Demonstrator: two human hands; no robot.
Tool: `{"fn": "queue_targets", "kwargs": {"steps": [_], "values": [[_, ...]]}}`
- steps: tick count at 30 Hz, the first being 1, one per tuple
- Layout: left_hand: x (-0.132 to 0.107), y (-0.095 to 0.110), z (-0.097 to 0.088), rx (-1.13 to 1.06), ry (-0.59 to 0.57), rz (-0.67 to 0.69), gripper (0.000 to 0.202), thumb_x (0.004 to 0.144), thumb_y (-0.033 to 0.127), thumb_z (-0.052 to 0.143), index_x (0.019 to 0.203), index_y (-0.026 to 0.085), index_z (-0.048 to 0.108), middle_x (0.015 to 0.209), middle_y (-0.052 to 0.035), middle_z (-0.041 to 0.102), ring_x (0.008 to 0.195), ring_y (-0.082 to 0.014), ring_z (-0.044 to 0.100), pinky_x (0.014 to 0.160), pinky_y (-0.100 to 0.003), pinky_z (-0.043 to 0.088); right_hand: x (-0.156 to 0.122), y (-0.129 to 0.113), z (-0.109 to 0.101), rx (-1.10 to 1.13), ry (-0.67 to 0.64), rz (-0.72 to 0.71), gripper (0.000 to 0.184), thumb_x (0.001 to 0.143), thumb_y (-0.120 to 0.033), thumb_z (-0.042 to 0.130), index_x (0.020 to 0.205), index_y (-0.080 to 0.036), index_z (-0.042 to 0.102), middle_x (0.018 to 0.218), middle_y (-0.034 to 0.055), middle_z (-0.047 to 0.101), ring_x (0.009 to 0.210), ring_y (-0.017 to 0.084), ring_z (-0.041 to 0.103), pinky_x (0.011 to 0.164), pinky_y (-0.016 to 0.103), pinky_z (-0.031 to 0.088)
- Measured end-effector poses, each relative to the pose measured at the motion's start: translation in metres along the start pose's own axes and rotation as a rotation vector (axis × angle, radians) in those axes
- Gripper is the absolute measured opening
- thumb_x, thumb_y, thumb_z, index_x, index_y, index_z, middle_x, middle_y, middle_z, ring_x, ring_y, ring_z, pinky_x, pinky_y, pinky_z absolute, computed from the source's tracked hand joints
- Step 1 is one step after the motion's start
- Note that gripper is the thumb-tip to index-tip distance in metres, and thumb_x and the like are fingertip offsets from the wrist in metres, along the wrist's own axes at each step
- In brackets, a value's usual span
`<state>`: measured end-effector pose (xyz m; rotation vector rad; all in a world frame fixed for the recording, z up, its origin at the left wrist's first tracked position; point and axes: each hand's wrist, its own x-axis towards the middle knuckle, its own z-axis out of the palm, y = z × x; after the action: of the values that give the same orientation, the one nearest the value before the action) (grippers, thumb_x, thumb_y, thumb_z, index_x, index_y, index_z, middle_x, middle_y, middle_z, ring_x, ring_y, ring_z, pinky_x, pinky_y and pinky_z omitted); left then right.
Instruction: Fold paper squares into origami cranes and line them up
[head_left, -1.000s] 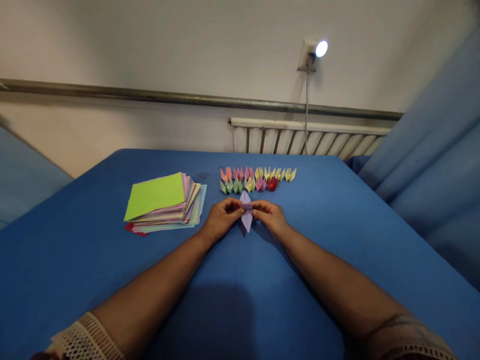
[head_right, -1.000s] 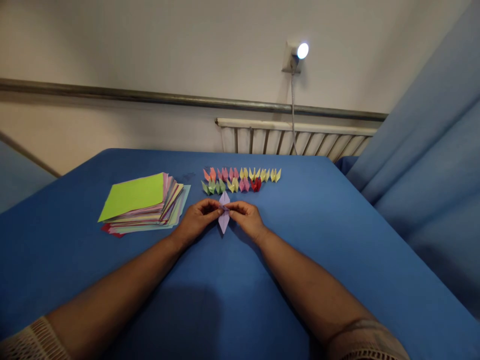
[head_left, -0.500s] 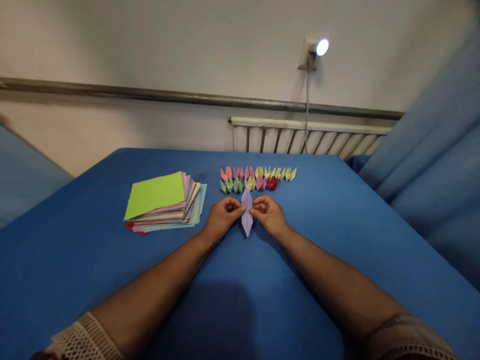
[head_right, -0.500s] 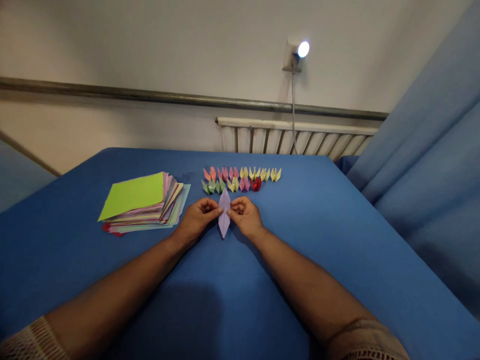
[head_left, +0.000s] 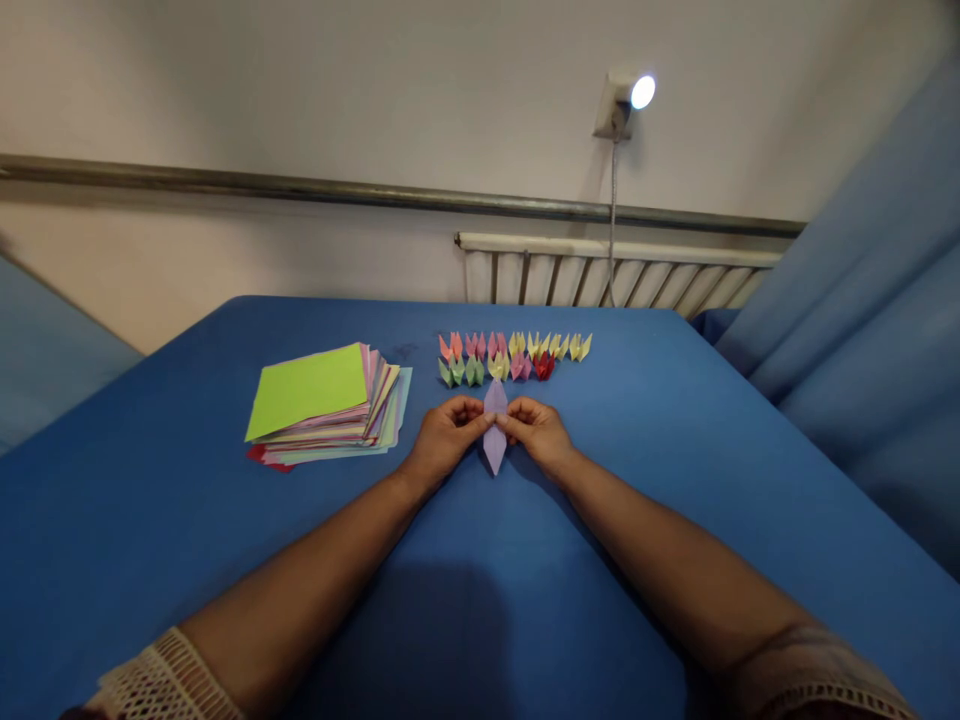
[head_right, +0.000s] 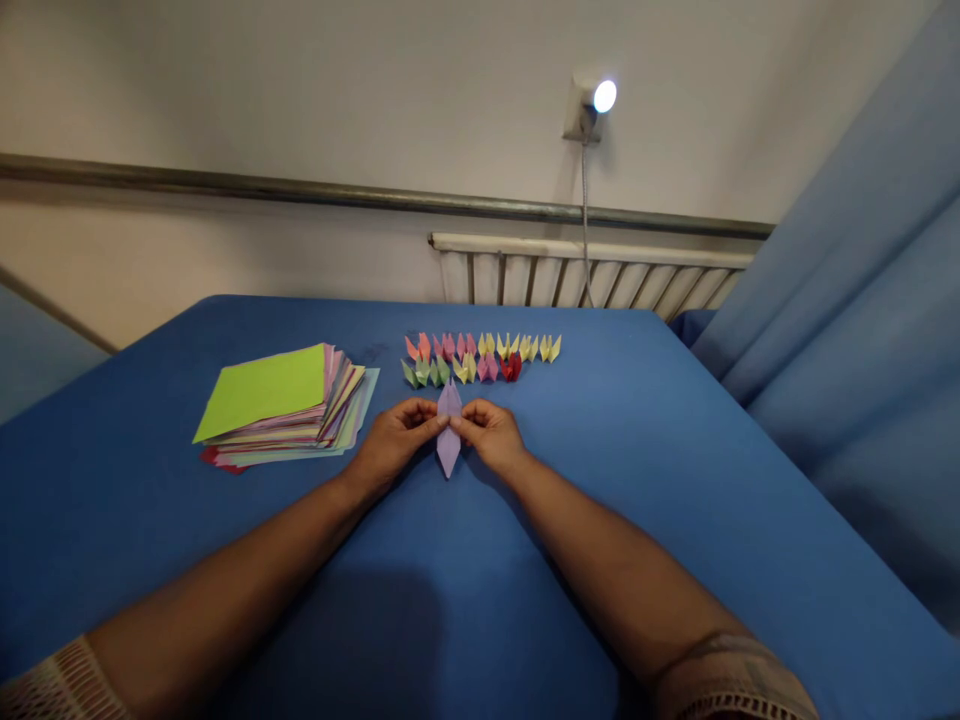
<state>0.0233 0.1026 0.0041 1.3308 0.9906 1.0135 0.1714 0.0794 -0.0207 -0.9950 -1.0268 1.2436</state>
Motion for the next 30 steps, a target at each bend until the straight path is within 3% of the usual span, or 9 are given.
{"fn": "queue_targets", "kwargs": {"steps": [3,11,17,25,30], "values": [[-0.0006,0.0005,-0.0009,0.024,-0.013,-0.004,0.03,0.063,0.039,0.078,0.068,0.015,0.06,0.063,0.0031,0.058,0.059,-0.0093,0.052,0.058,-0.022,0.041,-0.002,-0.0034,0.0001,0.016,-0.026,0.015,0.034,0.06,-0.045,0.077,0.06,-0.02,0.054,0.048,-0.0068,0.051,0.046,0.008,0.043,0.049,0.023,0.035],[-0.0008,0.0031,-0.0024,0.048,-0.079,-0.017,0.037,0.074,0.051,0.066,0.067,0.015,0.06,0.062,0.001,0.058,0.059,-0.0119,0.052,0.058,-0.025,0.043,-0.0047,-0.006,0.0012,0.039,-0.034,0.044,0.032,0.059,-0.044,0.077,0.059,-0.02,0.055,0.048,-0.0057,0.053,0.046,0.009,0.045,0.05,0.024,0.037],[-0.0041,0.0064,0.0002,0.013,-0.105,-0.007,0.031,0.062,0.039,0.078,0.071,0.016,0.059,0.064,0.0039,0.057,0.059,-0.0095,0.052,0.059,-0.022,0.041,-0.003,-0.0043,-0.0007,0.068,-0.012,0.039,0.029,0.062,-0.041,0.075,0.06,-0.02,0.055,0.049,-0.0061,0.051,0.045,0.008,0.043,0.049,0.023,0.034],[-0.0022,0.0055,-0.0013,0.02,-0.088,-0.065,0.033,0.069,0.045,0.072,0.072,0.015,0.062,0.064,0.0017,0.061,0.058,-0.0104,0.053,0.059,-0.024,0.042,-0.0029,-0.0061,-0.0002,0.082,-0.019,0.072,0.031,0.063,-0.044,0.074,0.06,-0.019,0.056,0.051,-0.0046,0.053,0.046,0.009,0.044,0.05,0.023,0.035],[-0.0033,0.0084,-0.0006,0.007,-0.112,-0.067,0.033,0.062,0.042,0.078,0.072,0.015,0.062,0.066,0.0026,0.061,0.06,-0.0106,0.054,0.06,-0.023,0.043,-0.0023,-0.0052,-0.001,0.085,-0.003,0.06,0.031,0.063,-0.045,0.075,0.061,-0.019,0.057,0.049,-0.0055,0.052,0.045,0.008,0.043,0.048,0.022,0.033]]}}
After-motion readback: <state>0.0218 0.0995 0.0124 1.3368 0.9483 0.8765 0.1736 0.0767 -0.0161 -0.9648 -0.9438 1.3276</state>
